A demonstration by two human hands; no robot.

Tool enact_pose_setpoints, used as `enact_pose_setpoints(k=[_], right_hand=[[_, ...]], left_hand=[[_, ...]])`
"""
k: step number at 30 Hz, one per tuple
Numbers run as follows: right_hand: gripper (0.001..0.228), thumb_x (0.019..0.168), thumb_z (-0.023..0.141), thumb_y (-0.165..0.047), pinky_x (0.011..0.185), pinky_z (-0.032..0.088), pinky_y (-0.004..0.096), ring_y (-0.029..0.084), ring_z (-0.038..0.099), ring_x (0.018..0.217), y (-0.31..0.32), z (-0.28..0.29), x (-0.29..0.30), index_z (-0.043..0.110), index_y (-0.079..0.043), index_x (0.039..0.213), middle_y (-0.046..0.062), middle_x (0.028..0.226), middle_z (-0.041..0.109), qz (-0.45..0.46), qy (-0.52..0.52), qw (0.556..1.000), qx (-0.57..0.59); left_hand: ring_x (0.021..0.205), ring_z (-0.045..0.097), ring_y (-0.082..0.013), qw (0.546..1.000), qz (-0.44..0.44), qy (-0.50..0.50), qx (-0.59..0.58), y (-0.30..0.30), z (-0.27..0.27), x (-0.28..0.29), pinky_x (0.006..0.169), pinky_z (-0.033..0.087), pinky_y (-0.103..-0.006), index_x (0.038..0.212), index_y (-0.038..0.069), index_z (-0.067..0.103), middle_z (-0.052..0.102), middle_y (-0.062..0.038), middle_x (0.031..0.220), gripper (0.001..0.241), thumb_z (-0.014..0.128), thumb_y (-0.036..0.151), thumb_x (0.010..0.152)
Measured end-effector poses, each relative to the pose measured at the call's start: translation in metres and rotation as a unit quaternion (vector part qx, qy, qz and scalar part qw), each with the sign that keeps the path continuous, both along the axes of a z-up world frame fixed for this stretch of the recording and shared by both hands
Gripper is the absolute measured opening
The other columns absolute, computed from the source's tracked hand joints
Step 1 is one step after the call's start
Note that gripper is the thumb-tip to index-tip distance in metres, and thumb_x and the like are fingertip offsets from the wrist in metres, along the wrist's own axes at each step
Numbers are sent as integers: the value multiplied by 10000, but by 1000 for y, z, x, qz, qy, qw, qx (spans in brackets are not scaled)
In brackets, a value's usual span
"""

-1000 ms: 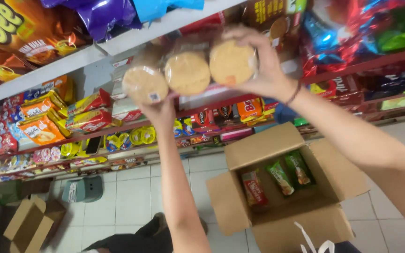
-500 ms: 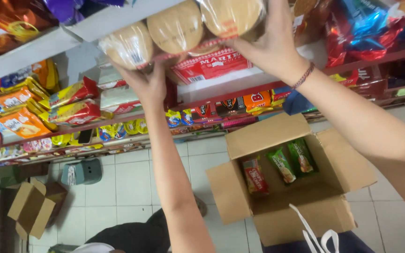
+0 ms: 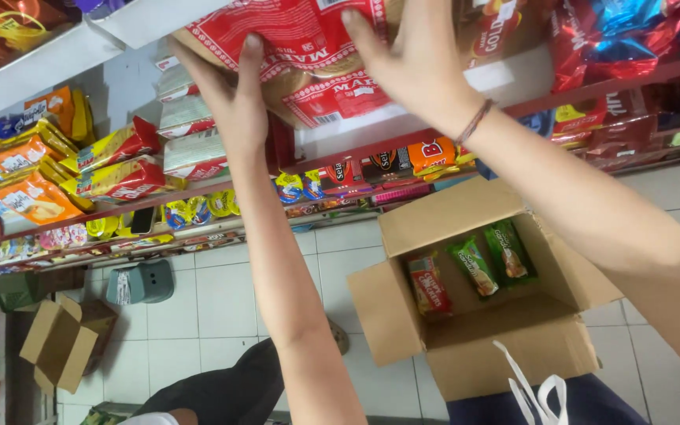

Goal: The recorder is taking snack items from a cardboard box, wiping them down, and placing them onto the grocery store shelves.

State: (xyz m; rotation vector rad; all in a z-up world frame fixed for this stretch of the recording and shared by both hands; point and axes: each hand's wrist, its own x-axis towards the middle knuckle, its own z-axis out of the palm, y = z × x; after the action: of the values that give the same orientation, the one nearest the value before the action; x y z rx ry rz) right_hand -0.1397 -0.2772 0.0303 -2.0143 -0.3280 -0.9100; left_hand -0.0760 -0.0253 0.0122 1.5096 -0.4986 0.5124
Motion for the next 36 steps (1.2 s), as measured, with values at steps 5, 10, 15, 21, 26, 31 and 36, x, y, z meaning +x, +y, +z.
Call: enact_pose_setpoints(k=[5,10,15,21,26,31,36], right_hand=[[451,1071,657,0,1039,436,499,459,457,1275,11,-24,-9,388,-8,1433,286,1356,392,-31,-33,999,27],[476,1039,679,9,1094,401,541,480,443,1267,14,-31,-5,396,-16,1422,271,1346,400,-76,-45,996,-9],[410,1042,676,5,1049,399,553,472,460,1238,20,-39,-1,425,-15,1366,264,1319,427,-108,-35,993,-21],[404,1040,707,-7,995,416,543,460,474,1189,25,-50,-6,490,-74,1374,230,1268,464,-177,-43,981,-68],[590,1014,636,105,1039,459,515,480,449,1258,10,-49,-29,361,-41,1515,279,1409,355,-71,-23,996,-51],[663,1030,695,50,1117,455,530,535,389,1363,-1,-50,-34,303,-37,1557,308,1483,290,-78,5,994,-70],[801,1000,792,-37,1171,467,484,506,400,1411,-6,-32,-51,253,-52,1592,292,1542,273,-35,45,998,-25]], left_hand=[[1481,346,-227,999,18,-28,-16,-10,-4,3,1306,236,-372,1616,-21,116,324,-196,1620,931,837,119,1043],[1477,362,-242,999,14,-25,-23,-12,-4,-1,1300,246,-378,1660,-30,104,324,-208,1618,1002,853,131,1015],[1460,415,-261,999,28,-31,-17,-24,1,-8,1301,279,-382,1656,-55,142,388,-235,1585,991,861,157,1007],[1495,341,-254,995,85,-36,-25,-23,-8,-1,1310,235,-377,1592,-84,201,348,-218,1606,955,884,187,982],[1508,342,-277,996,75,-55,-12,-9,-26,4,1357,232,-454,1621,-24,228,350,-211,1647,1101,987,159,844],[1416,500,-314,989,132,-34,-53,-4,-36,-19,1271,388,-484,1596,-25,305,456,-254,1572,1123,1022,171,754],[1245,631,-294,946,313,-80,-11,20,-100,-42,1166,501,-466,1464,-18,494,611,-253,1446,1021,1066,260,666]])
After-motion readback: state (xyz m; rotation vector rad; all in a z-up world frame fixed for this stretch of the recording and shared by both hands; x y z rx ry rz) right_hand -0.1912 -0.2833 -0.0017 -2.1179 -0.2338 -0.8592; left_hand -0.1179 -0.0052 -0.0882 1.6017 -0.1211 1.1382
